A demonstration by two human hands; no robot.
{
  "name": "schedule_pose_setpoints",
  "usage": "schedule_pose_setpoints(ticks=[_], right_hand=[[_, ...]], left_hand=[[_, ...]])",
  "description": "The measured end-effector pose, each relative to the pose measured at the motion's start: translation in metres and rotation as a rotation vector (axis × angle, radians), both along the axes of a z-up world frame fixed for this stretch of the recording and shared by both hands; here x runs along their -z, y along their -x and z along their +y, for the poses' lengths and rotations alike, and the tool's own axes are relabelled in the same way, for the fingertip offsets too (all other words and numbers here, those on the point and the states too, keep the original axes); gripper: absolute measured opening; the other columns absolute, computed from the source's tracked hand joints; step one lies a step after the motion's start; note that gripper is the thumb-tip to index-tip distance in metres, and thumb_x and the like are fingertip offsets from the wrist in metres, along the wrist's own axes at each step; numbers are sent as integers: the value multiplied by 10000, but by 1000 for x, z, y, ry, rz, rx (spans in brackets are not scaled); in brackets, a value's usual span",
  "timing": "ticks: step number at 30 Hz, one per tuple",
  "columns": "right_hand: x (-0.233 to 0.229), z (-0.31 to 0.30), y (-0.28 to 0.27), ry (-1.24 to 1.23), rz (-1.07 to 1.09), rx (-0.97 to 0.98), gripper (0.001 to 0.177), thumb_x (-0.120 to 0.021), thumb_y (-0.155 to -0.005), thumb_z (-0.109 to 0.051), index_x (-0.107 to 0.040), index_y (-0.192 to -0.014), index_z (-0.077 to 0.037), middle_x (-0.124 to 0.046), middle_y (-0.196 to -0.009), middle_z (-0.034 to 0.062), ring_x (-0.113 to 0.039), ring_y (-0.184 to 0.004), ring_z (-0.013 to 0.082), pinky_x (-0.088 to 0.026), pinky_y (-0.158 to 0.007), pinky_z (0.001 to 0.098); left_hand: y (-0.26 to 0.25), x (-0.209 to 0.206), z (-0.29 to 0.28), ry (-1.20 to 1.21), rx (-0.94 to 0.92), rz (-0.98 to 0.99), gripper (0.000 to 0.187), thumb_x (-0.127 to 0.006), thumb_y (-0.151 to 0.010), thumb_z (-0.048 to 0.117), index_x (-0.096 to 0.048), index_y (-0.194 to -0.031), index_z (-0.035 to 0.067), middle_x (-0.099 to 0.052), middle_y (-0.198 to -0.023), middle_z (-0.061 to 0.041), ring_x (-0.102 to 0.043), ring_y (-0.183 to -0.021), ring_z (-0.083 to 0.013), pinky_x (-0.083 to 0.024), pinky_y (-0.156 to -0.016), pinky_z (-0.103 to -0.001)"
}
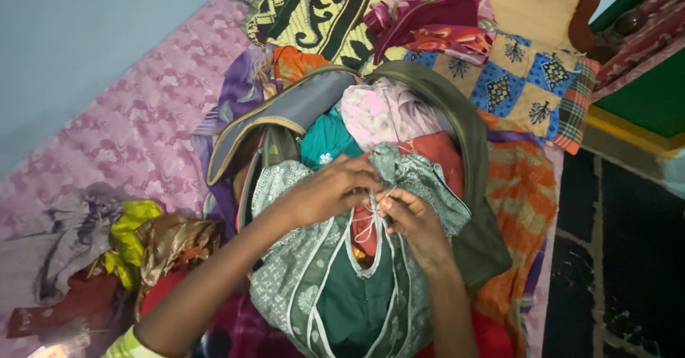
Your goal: The person ties and adjusts the strings on a garment resting atop a bag of clothes by hand.
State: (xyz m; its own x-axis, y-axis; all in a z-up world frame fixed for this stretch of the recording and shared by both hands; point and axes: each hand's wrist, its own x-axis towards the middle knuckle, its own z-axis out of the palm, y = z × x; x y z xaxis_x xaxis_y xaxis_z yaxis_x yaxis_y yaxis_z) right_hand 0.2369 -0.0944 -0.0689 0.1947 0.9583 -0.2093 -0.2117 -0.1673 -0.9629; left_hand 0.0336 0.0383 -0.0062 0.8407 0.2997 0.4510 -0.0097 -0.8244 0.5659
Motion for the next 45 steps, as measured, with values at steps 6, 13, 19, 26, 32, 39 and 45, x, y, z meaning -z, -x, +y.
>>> schedule_pose_setpoints(ticks=[6,13,19,26,32,39,45], right_hand=[[-5,-1,5,14,-88,-6,223,-683,-950,-221,-716,-1095,-55,-708,-905,-24,-662,-835,41,-521,-647,216],[-21,-6,19,-51,-209,209,206,-731,-914,-191,-748,-1058,-45,-764,-948,17,-705,-840,75,-556,-659,245],[-21,-11,19,-59,-166,238,204,-725,-929,-178,-766,-1054,-23,-774,-967,20,-706,-848,82,-559,-690,242],[-21,-21,15,-133,-142,208,196,-748,-896,-85,-754,-1070,4,-770,-945,55,-716,-857,92,-579,-772,259],[-26,-23,18,-159,-121,176,177,-743,-906,-71,-732,-1058,19,-758,-950,53,-707,-873,96,-575,-800,264],[-28,-25,20,-183,-95,158,200,-732,-907,-65,-716,-1094,5,-760,-948,51,-711,-873,93,-575,-799,257],[-17,-22,11,-215,-204,251,175,-735,-910,-63,-724,-1072,2,-777,-959,46,-731,-863,97,-573,-747,253]], left_hand=[[-4,-27,2,-58,16,23,155,-726,-829,152,-747,-980,124,-671,-1160,-61,-564,-1179,-276,-375,-1016,-471],[13,-32,-89,-777,-490,241,338,-636,-704,176,-690,-1029,101,-645,-971,-50,-613,-1082,-273,-419,-1029,-428],[21,16,-140,-740,-408,277,383,-602,-818,162,-687,-1159,11,-608,-938,-64,-614,-958,-251,-439,-1050,-441],[30,49,-194,-725,-424,269,430,-585,-852,176,-704,-1169,-89,-614,-880,-87,-618,-855,-237,-466,-991,-401],[21,70,-227,-768,-615,201,383,-588,-851,141,-724,-1136,-77,-567,-771,-64,-593,-693,-222,-495,-870,-397],[15,68,-231,-644,-674,328,408,-551,-856,142,-727,-1140,-92,-571,-737,-86,-603,-661,-242,-510,-822,-419],[50,24,-211,-271,-493,312,350,-583,-872,141,-720,-1129,-52,-605,-810,-96,-621,-734,-265,-506,-840,-429]])
